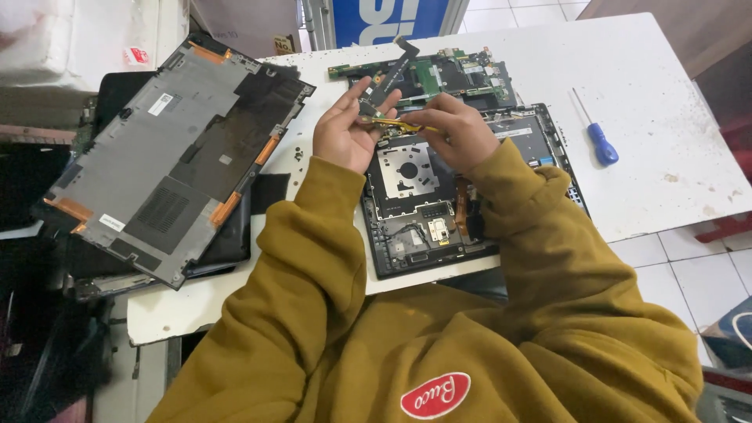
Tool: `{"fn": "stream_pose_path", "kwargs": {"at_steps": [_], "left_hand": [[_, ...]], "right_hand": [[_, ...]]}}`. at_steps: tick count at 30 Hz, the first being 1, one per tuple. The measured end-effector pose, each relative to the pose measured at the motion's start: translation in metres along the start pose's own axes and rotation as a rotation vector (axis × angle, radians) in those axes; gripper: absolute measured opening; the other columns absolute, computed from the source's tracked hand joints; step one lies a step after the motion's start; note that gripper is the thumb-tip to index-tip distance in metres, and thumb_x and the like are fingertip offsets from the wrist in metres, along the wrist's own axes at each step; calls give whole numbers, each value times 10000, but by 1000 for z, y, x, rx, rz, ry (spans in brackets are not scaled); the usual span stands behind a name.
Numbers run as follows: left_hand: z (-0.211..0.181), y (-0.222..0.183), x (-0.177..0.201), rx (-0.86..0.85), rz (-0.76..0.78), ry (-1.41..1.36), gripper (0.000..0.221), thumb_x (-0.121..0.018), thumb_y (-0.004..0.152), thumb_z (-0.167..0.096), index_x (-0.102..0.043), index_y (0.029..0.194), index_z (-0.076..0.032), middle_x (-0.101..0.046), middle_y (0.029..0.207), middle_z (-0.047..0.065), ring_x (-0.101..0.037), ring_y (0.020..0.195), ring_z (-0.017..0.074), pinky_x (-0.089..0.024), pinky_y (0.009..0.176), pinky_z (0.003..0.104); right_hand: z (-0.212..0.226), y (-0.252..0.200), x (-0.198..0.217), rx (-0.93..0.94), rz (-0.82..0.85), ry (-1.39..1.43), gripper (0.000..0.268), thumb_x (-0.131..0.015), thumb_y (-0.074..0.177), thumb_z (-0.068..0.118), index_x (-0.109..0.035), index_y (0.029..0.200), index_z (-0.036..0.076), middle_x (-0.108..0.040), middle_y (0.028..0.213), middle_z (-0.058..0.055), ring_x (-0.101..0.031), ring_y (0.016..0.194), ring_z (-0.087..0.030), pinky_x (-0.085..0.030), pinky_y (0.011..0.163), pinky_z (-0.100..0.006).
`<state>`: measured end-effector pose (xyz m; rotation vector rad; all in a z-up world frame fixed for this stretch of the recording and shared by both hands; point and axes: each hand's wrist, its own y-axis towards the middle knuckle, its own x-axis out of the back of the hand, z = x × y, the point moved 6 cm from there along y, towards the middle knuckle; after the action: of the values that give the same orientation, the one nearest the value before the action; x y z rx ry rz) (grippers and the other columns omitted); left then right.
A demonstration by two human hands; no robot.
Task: Disassembling a laptop by removing internal components like the motherboard and disconnecting ribbon cables using a screwdriver.
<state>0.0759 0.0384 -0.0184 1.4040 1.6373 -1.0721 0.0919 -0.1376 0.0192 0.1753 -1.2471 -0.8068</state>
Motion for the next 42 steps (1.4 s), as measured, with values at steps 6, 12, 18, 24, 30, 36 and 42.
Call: {"fn": "stream_pose_path", "kwargs": {"at_steps": [6,12,18,24,30,36,42], "left_hand": [[-8,12,12,-85,86,19,421,-333,1027,64,-439,1429,126,-355,1542,341,-586,1238,583,-595,818,355],[-8,-1,-2,-64,8,48,428,-314,1034,31,-448,1433,106,-460,1460,387,-628,1177,528,-499,1076,524],[-2,4,5,-85,-37,76,370,-341,1039,28,-543,1339,108,-395,1550,356,-661,1130,535,-461,1114,573],[-23,14,17,-213,20,88,361,-346,1027,76,-583,1297,116,-259,1641,272,-644,1179,560,-620,904,461],[-3,10,9,-116,39,67,369,-332,1044,30,-554,1331,98,-412,1531,359,-642,1176,543,-438,1144,587],[-24,-11,-9,-139,-113,70,353,-314,1066,17,-551,1309,114,-564,1428,349,-687,1100,440,-586,959,463],[-15,21,28,-175,146,86,373,-319,1111,-25,-509,1422,55,-482,1463,345,-550,1321,495,-566,1106,481]], "right_hand": [[0,-2,4,-64,10,-12,319,-587,1009,-24,-692,1299,53,-572,1040,-138,-593,839,-272,-547,736,-389],[-4,-1,-1,6,-72,-48,306,-545,1010,-65,-683,1274,8,-523,970,-134,-531,740,-250,-509,639,-369],[-8,-3,-8,-1,-25,-101,313,-564,1011,-50,-683,1284,50,-520,983,-138,-528,740,-264,-508,645,-394],[2,1,0,-101,47,-52,262,-545,1041,19,-705,1248,41,-543,974,-126,-567,798,-276,-533,706,-413],[-4,-3,-4,15,-52,-106,297,-576,1024,-27,-676,1287,65,-535,966,-128,-518,730,-242,-503,636,-373],[-5,-2,-3,29,-68,-95,308,-555,1020,-54,-667,1291,43,-508,948,-133,-491,701,-244,-508,626,-374],[3,-1,-4,-66,-138,-14,276,-661,942,-8,-771,1161,118,-637,925,-156,-669,712,-347,-571,684,-449]]}}
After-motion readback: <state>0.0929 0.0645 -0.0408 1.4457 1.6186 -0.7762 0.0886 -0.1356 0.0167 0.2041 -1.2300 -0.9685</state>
